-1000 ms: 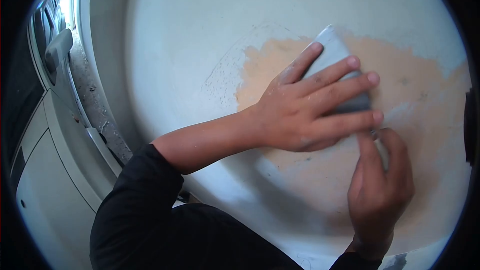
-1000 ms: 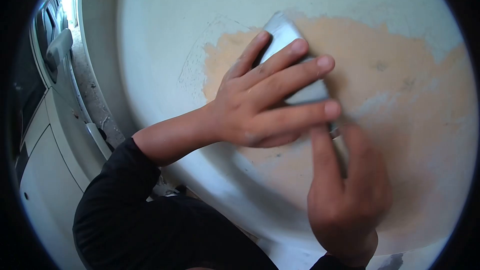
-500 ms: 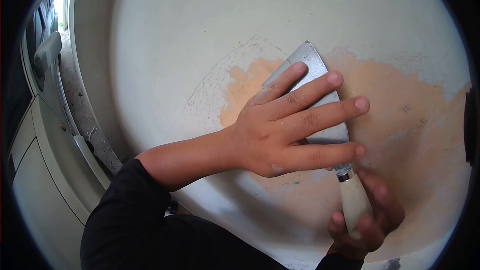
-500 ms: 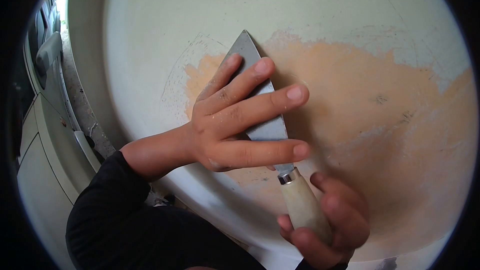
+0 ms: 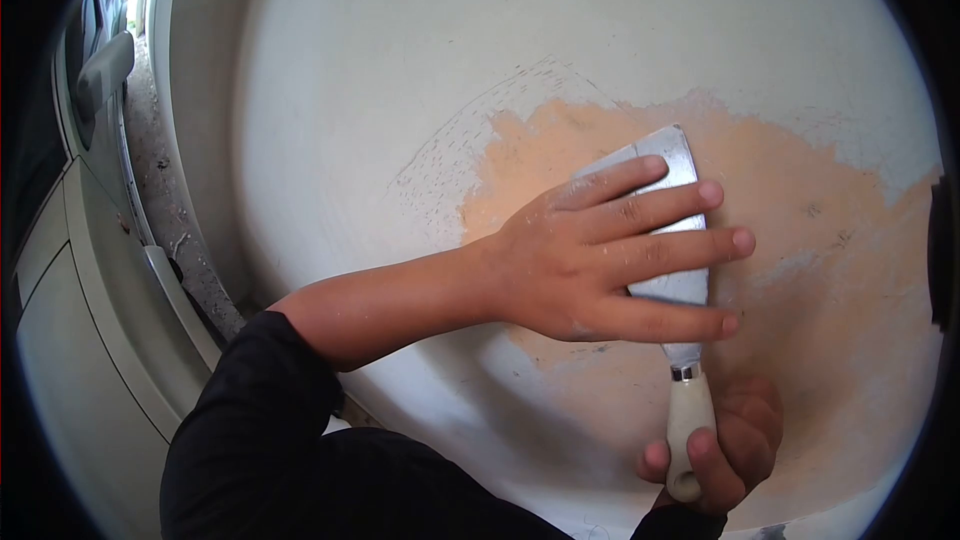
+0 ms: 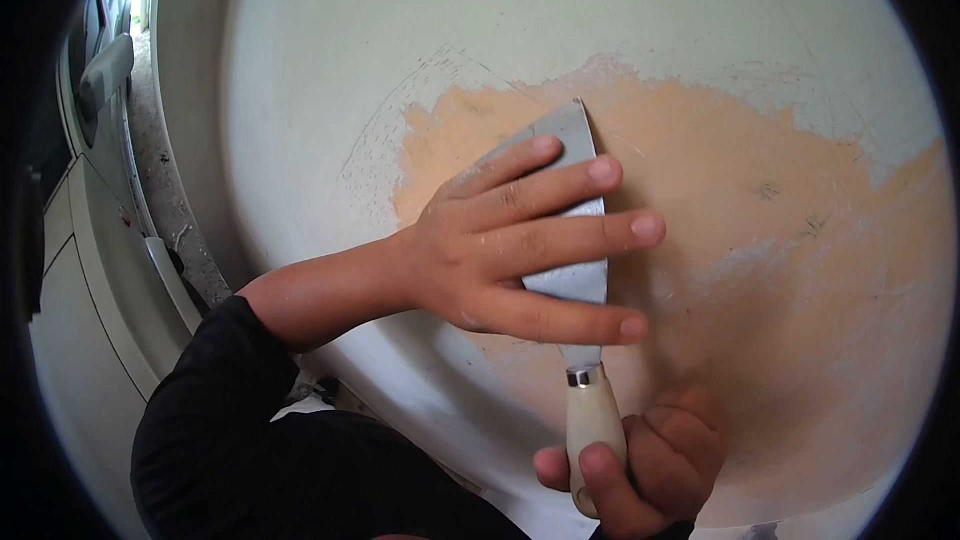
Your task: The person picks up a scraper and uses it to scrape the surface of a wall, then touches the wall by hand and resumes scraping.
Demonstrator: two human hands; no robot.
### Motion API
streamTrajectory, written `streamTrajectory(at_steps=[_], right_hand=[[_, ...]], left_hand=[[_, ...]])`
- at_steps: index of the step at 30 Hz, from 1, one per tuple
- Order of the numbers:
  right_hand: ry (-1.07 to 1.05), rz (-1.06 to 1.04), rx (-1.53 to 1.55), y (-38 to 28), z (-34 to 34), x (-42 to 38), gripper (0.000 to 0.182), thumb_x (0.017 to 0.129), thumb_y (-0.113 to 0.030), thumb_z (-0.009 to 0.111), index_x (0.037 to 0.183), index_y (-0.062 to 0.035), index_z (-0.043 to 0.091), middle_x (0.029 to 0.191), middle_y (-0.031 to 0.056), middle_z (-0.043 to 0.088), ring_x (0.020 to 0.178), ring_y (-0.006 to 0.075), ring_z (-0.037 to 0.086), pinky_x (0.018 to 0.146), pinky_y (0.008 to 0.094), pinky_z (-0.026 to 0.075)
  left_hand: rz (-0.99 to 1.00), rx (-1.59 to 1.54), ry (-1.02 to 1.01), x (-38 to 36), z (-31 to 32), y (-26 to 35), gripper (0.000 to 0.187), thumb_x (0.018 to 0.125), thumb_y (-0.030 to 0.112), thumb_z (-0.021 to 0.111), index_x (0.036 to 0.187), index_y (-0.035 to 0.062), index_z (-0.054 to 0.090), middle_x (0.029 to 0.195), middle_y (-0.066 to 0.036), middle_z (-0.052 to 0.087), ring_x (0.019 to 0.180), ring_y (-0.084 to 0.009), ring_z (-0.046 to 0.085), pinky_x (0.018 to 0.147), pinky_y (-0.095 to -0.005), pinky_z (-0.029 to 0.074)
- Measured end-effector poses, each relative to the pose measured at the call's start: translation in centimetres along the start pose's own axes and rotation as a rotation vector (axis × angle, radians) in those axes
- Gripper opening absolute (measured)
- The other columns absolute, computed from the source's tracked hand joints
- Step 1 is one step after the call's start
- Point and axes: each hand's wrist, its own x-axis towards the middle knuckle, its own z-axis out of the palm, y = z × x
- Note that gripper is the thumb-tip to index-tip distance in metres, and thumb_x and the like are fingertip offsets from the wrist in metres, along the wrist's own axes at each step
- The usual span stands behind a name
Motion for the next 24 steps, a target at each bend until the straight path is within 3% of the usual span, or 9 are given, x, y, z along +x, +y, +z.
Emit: streamTrajectory(at_steps=[2,4,8,9,10,13,17,22,24], right_hand=[[0.035,-0.042,0.017,0.2,0.2,0.2,0.038,0.091,-0.032,0.079,0.117,-0.0122,0.059,0.079,0.0024,0.05,0.055,0.0151,0.042,0.048,0.0315,0.034],[-0.022,0.11,-0.006,0.1,0.7,0.9,0.035,0.093,-0.032,0.077,0.117,-0.0121,0.059,0.075,0.0016,0.048,0.053,0.0138,0.039,0.047,0.0306,0.032],[0.064,-0.019,0.015,0.0,0.2,0.4,0.036,0.093,-0.033,0.077,0.117,-0.0125,0.059,0.071,0.0011,0.045,0.052,0.014,0.037,0.046,0.0312,0.031],[-0.038,0.044,-0.018,0.0,0.2,1.0,0.035,0.095,-0.032,0.072,0.118,-0.0118,0.055,0.076,0.0054,0.049,0.056,0.0191,0.043,0.048,0.0338,0.036],[-0.141,0.113,-0.051,-0.1,0.0,1.2,0.034,0.097,-0.03,0.067,0.12,-0.0112,0.051,0.08,0.0097,0.053,0.06,0.0242,0.048,0.05,0.0364,0.04],[-0.012,-0.032,0.004,-0.3,-0.6,0.1,0.034,0.096,-0.029,0.07,0.12,-0.0129,0.052,0.083,0.0123,0.055,0.063,0.029,0.051,0.053,0.04,0.042],[-0.118,0.215,-0.008,-0.4,-0.5,2.0,0.033,0.094,-0.03,0.068,0.117,-0.0128,0.052,0.078,0.0093,0.049,0.063,0.0255,0.044,0.055,0.0397,0.038],[-0.122,0.207,0.025,0.0,-2.1,3.9,0.032,0.092,-0.028,0.067,0.116,-0.0136,0.051,0.077,0.007,0.046,0.064,0.025,0.041,0.054,0.0383,0.035],[-0.033,0.121,-0.049,0.7,-1.5,4.0,0.035,0.095,-0.037,0.068,0.114,-0.0134,0.051,0.081,0.0069,0.048,0.066,0.0251,0.043,0.056,0.0386,0.037]], left_hand=[[0.014,0.061,0.047,0.1,0.4,0.1,0.032,0.094,0.024,0.07,0.123,0.0381,0.07,0.144,-0.005,0.063,0.139,-0.0307,0.054,0.124,-0.0464,0.029],[-0.193,0.103,0.054,0.5,0.1,0.5,0.034,0.092,0.024,0.072,0.122,0.04,0.07,0.141,-0.004,0.066,0.138,-0.0295,0.055,0.122,-0.0451,0.032],[-0.042,0.089,0.05,-0.1,0.3,0.4,0.026,0.091,0.024,0.072,0.113,0.0372,0.075,0.139,-0.005,0.067,0.133,-0.031,0.058,0.121,-0.0456,0.032],[-0.118,0.156,0.088,0.2,0.4,0.6,0.028,0.084,0.03,0.071,0.112,0.0353,0.073,0.141,-0.002,0.064,0.131,-0.0262,0.06,0.112,-0.0474,0.04],[-0.123,0.149,0.09,0.5,0.4,0.7,0.028,0.084,0.03,0.071,0.112,0.0353,0.073,0.141,-0.002,0.064,0.131,-0.0262,0.06,0.112,-0.0474,0.04],[-0.11,0.077,0.137,0.9,0.9,0.6,0.019,0.084,0.034,0.071,0.103,0.0338,0.074,0.131,0.001,0.068,0.13,-0.0258,0.06,0.113,-0.048,0.037],[-0.234,0.068,0.126,2.2,0.4,0.2,0.015,0.082,0.036,0.07,0.096,0.0298,0.072,0.118,0.001,0.068,0.127,-0.0294,0.061,0.112,-0.0542,0.036],[-0.171,0.016,0.18,4.1,1.2,-0.7,0.019,0.079,0.035,0.069,0.097,0.0285,0.072,0.12,-0.001,0.068,0.126,-0.0314,0.061,0.108,-0.0539,0.04],[-0.13,-0.002,0.235,4.5,1.7,-1.2,0.023,0.079,0.034,0.067,0.101,0.0286,0.073,0.124,-0.003,0.068,0.126,-0.0334,0.061,0.106,-0.0544,0.041]])
